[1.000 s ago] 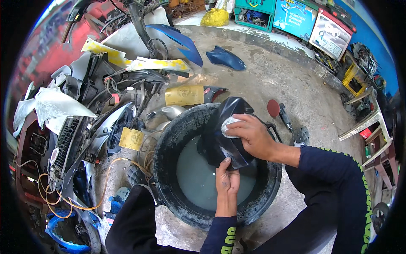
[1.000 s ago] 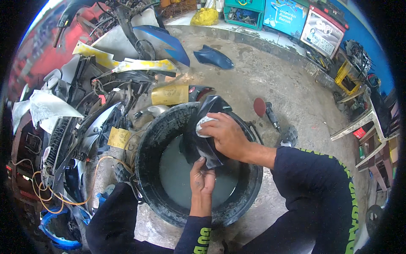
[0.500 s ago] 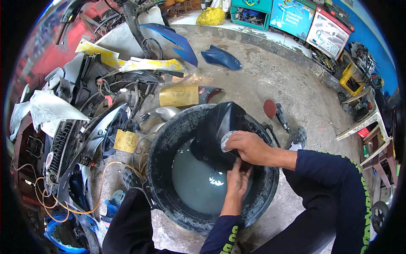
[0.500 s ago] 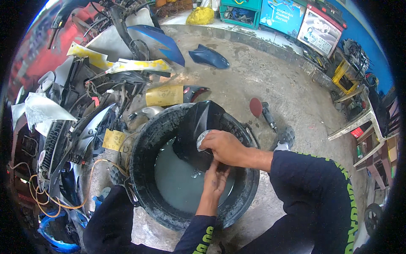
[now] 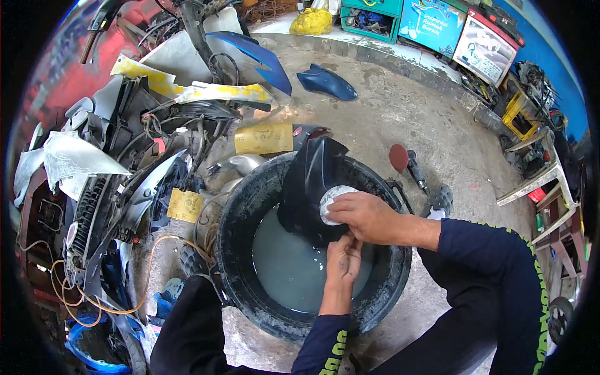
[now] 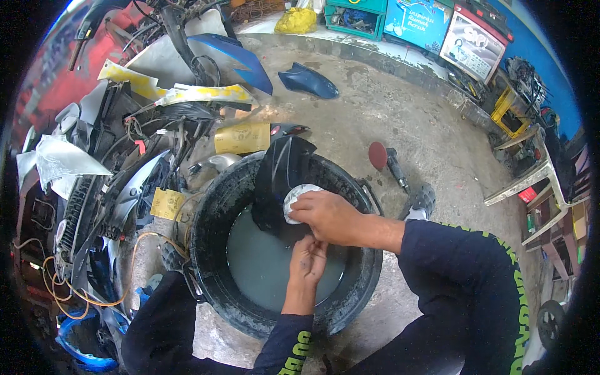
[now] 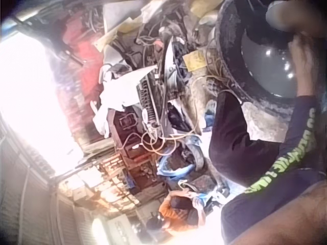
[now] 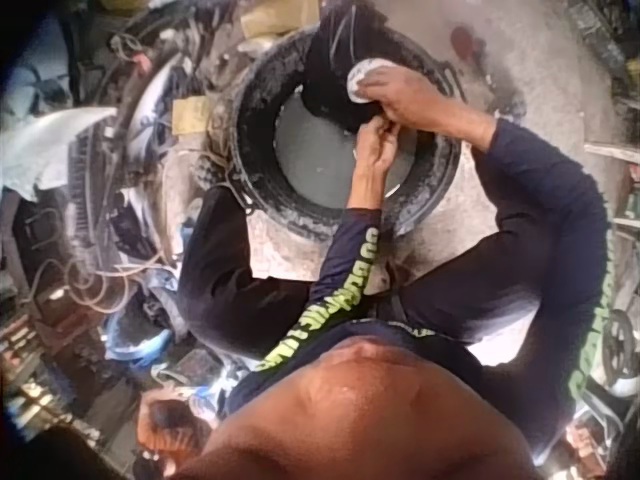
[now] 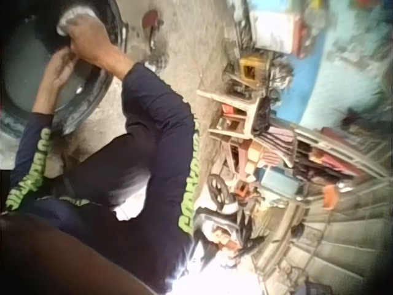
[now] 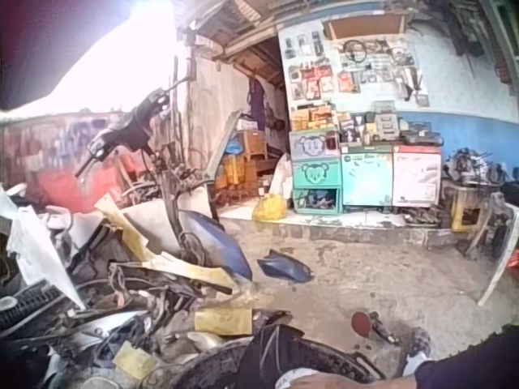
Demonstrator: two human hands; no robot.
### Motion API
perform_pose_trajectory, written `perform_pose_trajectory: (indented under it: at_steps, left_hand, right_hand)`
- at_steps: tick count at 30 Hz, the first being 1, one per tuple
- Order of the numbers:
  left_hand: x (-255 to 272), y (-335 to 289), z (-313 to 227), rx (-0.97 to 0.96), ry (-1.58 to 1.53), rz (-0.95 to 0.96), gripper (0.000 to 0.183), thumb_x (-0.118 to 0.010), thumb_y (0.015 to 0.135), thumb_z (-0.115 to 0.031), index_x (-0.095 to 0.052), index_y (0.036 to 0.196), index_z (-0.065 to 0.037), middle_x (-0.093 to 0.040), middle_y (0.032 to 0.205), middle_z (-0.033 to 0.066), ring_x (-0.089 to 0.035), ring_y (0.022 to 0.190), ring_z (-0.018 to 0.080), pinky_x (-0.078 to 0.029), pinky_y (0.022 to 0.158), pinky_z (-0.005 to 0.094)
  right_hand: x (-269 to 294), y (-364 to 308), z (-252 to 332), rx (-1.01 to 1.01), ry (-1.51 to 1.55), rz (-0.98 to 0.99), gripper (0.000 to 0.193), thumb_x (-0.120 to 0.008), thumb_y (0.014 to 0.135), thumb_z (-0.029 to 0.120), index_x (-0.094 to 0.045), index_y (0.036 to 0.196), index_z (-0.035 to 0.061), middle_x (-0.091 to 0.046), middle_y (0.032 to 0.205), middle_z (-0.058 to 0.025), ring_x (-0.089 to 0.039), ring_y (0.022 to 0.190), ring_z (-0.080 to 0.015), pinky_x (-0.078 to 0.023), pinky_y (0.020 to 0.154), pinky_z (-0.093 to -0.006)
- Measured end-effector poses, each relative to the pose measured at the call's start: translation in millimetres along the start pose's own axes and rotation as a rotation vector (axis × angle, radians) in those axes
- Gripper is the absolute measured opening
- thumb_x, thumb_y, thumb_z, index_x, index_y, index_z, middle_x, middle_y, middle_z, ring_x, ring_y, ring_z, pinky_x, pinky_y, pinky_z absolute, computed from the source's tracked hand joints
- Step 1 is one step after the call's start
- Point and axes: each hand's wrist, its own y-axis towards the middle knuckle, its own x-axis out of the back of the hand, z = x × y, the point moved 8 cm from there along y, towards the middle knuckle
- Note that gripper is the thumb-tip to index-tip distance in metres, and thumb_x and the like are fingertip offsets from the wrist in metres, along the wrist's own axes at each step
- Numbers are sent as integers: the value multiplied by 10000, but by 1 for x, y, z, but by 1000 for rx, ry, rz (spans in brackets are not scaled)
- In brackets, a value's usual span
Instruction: The person sands motorcycle plastic parts by hand inside a bucket of water using a sanding block, then dips a different blue part into the water and continues sanding its surface.
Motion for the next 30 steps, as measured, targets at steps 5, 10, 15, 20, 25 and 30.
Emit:
perform_pose_trajectory:
  at_steps: [5,10,15,20,25,30]
  left_hand:
    - [-14,-3,-7,38,-153,-30,338,-422,1028,-161,-519,1298,19,-608,1267,134,-615,1164,241,-511,1029,376]
    - [-16,1,-7,69,-533,226,402,-352,1027,-205,-514,1339,-9,-583,1337,149,-578,1243,267,-470,1084,420]
    - [-11,5,-8,110,-653,276,432,-365,988,-185,-509,1357,-10,-578,1358,145,-562,1270,271,-459,1096,421]
    - [-26,10,-9,193,-709,283,445,-367,1000,-233,-501,1378,-39,-558,1397,138,-544,1294,286,-421,1115,467]
    - [-30,26,-6,221,-705,303,454,-346,1004,-234,-486,1390,-41,-533,1424,151,-520,1321,289,-400,1130,469]
    - [-18,34,-4,211,-545,125,495,-375,1036,-331,-427,1420,-22,-497,1428,157,-487,1340,296,-356,1159,482]
  right_hand:
    - [-7,0,14,32,-89,111,370,-704,677,124,-696,1036,35,-693,1068,-87,-630,1048,-275,-527,892,-385]
    - [-18,-6,16,58,-96,181,381,-735,673,148,-680,1037,53,-668,1166,-84,-616,1109,-301,-512,928,-428]
    - [-15,-1,28,185,-146,117,266,-648,762,171,-691,995,52,-655,1183,-104,-584,1181,-281,-466,997,-402]
    - [-18,-3,25,214,-282,113,329,-653,781,192,-677,1080,57,-629,1256,-101,-569,1222,-299,-459,1023,-431]
    - [-16,-6,2,73,-330,108,333,-638,793,192,-678,1103,78,-633,1254,-88,-561,1210,-301,-442,1024,-430]
    - [-25,-17,-12,3,-346,179,362,-674,764,186,-680,1113,90,-636,1250,-88,-579,1160,-286,-451,992,-421]
